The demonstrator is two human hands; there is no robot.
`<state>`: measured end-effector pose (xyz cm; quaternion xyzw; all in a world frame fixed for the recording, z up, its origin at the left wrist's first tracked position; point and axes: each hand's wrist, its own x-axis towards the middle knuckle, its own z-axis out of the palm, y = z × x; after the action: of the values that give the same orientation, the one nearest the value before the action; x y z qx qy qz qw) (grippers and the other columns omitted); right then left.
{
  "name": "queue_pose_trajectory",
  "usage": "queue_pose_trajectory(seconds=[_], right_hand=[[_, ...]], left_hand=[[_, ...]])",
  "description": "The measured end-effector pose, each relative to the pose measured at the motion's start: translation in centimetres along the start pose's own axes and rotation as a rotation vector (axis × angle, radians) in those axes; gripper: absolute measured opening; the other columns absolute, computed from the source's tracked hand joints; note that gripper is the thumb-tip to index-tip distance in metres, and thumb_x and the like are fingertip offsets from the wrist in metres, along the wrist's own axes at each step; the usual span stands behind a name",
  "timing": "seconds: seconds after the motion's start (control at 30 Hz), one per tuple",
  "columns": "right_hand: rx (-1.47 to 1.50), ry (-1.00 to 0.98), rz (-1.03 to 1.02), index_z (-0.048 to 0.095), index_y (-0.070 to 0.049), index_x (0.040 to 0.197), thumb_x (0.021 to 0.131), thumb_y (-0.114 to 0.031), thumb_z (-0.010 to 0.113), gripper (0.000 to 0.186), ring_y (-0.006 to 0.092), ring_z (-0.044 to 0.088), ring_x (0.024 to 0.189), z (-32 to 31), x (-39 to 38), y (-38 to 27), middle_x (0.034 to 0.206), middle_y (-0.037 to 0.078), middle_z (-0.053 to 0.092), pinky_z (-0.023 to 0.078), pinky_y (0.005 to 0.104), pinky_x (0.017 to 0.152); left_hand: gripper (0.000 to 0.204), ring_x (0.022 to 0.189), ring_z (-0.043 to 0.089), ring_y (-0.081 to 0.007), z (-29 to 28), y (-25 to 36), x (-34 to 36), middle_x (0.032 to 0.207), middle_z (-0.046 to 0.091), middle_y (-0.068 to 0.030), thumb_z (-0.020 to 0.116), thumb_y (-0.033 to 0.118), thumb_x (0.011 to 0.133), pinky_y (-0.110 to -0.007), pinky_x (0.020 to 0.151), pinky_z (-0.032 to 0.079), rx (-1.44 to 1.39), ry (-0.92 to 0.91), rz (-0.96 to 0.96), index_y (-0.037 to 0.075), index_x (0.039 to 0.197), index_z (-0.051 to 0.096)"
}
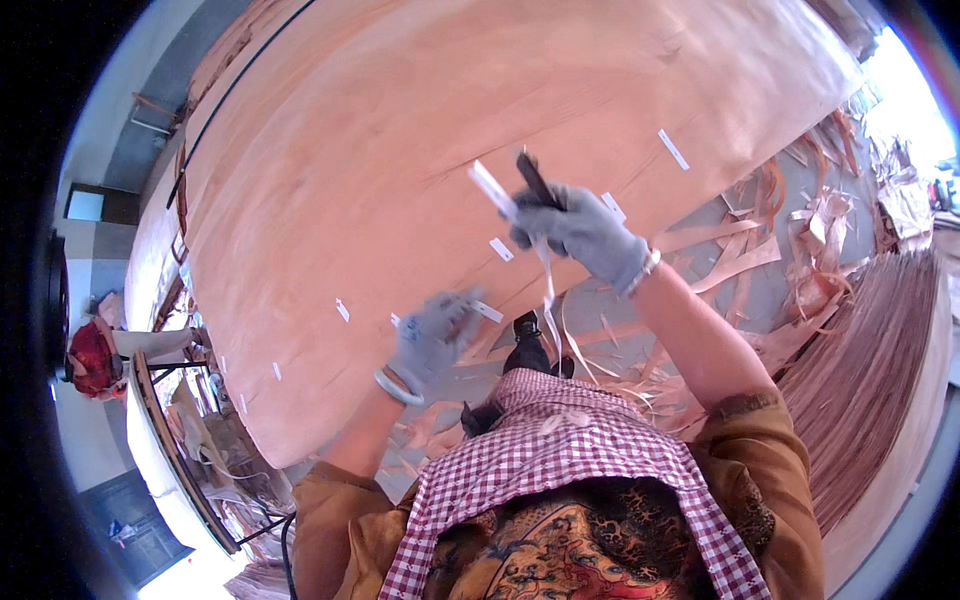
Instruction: The person trims large sheets of wood veneer with a utility knife, peeling off small pieces of tape, and uses a long-handled tool to flip and manage the sheets within a workshop stack.
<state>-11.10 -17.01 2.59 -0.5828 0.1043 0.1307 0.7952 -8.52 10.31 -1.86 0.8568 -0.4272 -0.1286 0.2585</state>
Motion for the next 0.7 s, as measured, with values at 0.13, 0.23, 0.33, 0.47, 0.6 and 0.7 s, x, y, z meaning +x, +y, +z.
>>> queue_pose_trajectory(seconds=[0.13,0.23,0.33,0.47,0.6,0.7], right_hand=[[-0.167,0.057,0.035,0.057,-0.003,0.113,0.091,-0.013,0.059,0.024,0.0073,0.056,0.066,1.5,6.4,-2.0,0.081,0.003,0.060,0.043,0.0208,0.056],[-0.286,0.040,0.052,0.058,-0.003,0.104,0.090,-0.010,0.055,0.016,0.0085,0.055,0.061,2.3,11.1,-1.3,0.078,0.004,0.061,0.043,0.0226,0.053],[-0.397,0.064,0.134,0.057,-0.003,0.098,0.089,-0.008,0.055,0.011,0.0087,0.053,0.059,2.5,14.2,0.1,0.075,0.004,0.060,0.043,0.0228,0.052],[-0.508,0.116,0.185,0.055,-0.003,0.087,0.086,-0.005,0.055,0.002,0.0119,0.055,0.059,2.9,15.6,0.6,0.072,0.006,0.060,0.046,0.0262,0.053],[-0.627,0.194,0.246,0.053,-0.002,0.082,0.086,-0.010,0.058,0.011,0.0143,0.058,0.059,2.9,15.1,0.3,0.068,0.007,0.060,0.048,0.0278,0.053],[-0.523,0.155,0.309,0.054,0.000,0.084,0.088,-0.015,0.060,0.017,0.0137,0.058,0.056,2.4,13.7,0.8,0.067,0.007,0.060,0.048,0.0279,0.051]], left_hand=[[0.035,0.102,0.058,-0.0305,-2.2,-5.5,4.4,0.110,0.060,-0.0130,0.058,0.019,0.087,-0.043,0.086,0.047,0.051,0.245,-0.177,0.010,0.121,0.058],[0.035,0.112,0.054,-0.0303,-2.8,-8.0,7.6,0.118,0.058,-0.0136,0.056,0.017,0.088,-0.043,0.096,0.041,0.166,0.451,-0.111,0.007,0.121,0.058],[0.036,0.121,0.048,-0.0315,-2.5,-9.5,9.3,0.128,0.054,-0.0148,0.052,0.018,0.091,-0.045,0.104,0.034,0.284,0.490,-0.014,0.004,0.124,0.055],[0.044,0.127,0.043,-0.0305,-2.3,-10.1,11.4,0.136,0.048,-0.0130,0.052,0.025,0.091,-0.045,0.108,0.028,0.352,0.339,0.065,0.006,0.131,0.050],[0.051,0.128,0.041,-0.0285,-2.2,-9.7,12.3,0.136,0.049,-0.0111,0.056,0.034,0.087,-0.047,0.106,0.028,0.382,0.171,0.082,0.009,0.131,0.051],[0.053,0.128,0.041,-0.0276,-3.2,-9.5,12.5,0.136,0.048,-0.0103,0.059,0.037,0.085,-0.048,0.105,0.028,0.410,0.091,0.055,0.012,0.131,0.052]])
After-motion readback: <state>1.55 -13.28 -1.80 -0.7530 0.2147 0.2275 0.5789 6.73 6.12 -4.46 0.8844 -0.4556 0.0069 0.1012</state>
